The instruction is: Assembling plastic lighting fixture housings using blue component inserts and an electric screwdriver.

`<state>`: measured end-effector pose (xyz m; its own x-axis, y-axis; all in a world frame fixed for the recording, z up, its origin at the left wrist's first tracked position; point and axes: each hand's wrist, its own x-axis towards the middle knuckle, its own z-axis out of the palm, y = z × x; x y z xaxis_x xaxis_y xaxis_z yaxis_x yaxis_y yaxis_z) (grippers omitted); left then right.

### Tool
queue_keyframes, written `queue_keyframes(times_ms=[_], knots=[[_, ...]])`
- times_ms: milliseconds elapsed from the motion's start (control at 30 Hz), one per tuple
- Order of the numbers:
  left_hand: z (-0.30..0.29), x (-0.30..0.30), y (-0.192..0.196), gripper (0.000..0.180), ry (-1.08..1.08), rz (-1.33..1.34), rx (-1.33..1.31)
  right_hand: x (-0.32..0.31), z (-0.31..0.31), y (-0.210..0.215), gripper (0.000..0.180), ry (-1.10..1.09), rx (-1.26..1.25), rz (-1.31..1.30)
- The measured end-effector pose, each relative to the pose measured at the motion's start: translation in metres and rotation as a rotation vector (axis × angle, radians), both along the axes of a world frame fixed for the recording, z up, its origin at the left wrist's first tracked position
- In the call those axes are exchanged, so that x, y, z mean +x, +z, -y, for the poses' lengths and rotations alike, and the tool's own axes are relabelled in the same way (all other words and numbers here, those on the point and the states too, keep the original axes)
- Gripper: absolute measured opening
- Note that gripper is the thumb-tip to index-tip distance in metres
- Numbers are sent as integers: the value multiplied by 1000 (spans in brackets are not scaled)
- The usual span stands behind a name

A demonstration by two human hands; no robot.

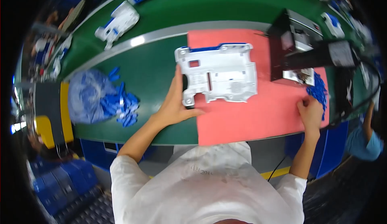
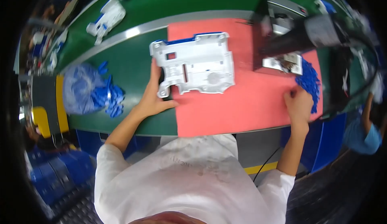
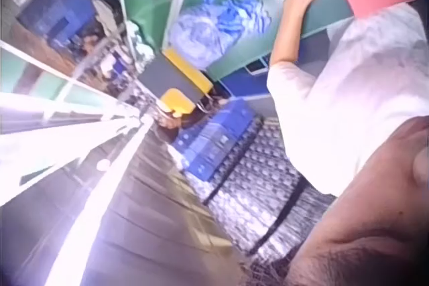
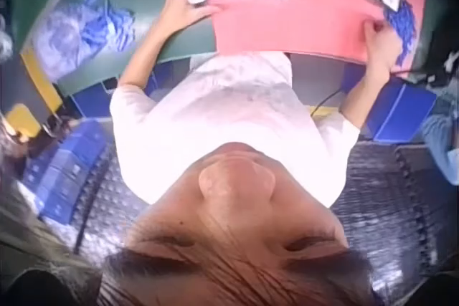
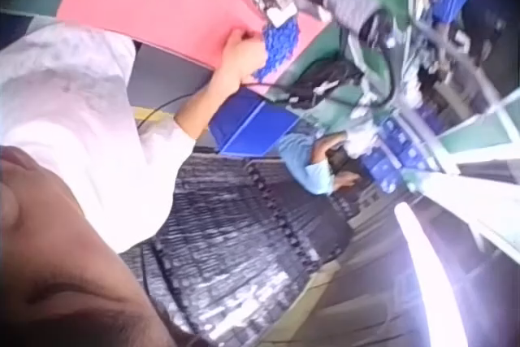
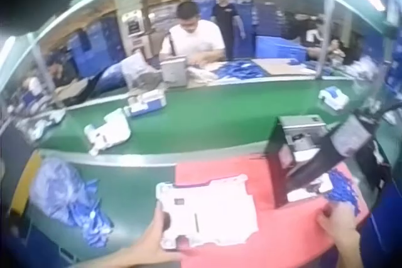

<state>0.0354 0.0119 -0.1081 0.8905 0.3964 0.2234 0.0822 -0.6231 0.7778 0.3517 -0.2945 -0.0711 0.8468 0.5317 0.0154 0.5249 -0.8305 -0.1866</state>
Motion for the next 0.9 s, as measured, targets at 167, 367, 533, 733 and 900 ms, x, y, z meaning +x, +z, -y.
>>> queue_keyframes(times_ms=[167, 367, 533, 733, 900], knots=[[13, -25, 28, 124, 57, -69, -56, -1, 2, 3, 16, 7, -33, 5], [-36, -84, 85, 45, 408, -350, 658, -78, -26, 69, 14, 496, 363, -224], [-45, -108, 72, 35, 301, -596, 568, -114, -117, 80, 18, 871, 530, -245], [-51, -102, 66, 19, 276, -547, 545, -117, -194, 45, 15, 1184, 246, -162], [-67, -100, 71, 16, 141, -549, 520, -109, -197, 46, 13, 1089, 372, -422]])
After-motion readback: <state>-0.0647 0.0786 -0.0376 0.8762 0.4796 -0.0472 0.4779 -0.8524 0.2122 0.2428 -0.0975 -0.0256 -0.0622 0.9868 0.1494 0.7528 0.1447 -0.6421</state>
